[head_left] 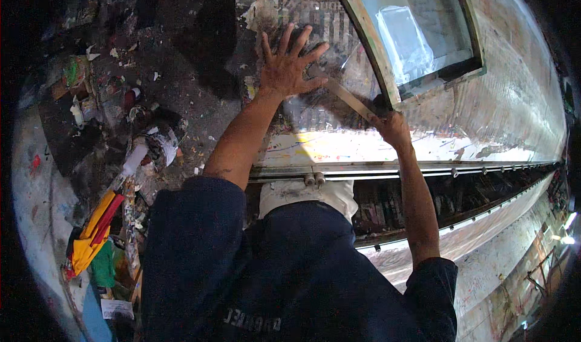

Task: The person positions a screen-printing frame onto a printing table, peels back a protective plastic film from the mesh, and uses a metal blade to apply or scrape material along the edges of the frame to secure it.

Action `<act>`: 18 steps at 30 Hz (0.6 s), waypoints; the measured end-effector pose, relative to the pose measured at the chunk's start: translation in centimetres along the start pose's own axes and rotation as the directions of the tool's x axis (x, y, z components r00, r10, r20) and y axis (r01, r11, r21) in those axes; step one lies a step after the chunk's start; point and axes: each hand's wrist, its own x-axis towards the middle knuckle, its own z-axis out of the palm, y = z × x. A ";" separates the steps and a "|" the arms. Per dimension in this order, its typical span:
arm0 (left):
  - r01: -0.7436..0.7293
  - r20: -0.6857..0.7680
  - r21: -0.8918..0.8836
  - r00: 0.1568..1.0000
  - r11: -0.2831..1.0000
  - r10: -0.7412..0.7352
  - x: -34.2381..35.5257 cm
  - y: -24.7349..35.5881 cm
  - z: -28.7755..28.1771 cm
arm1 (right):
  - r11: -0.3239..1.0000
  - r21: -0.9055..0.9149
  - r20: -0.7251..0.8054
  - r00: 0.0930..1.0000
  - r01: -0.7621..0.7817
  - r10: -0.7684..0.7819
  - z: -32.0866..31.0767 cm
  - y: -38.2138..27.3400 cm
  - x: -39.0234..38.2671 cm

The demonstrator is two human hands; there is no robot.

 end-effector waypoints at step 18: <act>0.011 0.040 -0.038 0.999 0.999 -0.009 -0.4 1.1 -2.2 | 0.845 0.233 -0.628 0.738 0.481 -0.247 7.2 4.8 -0.1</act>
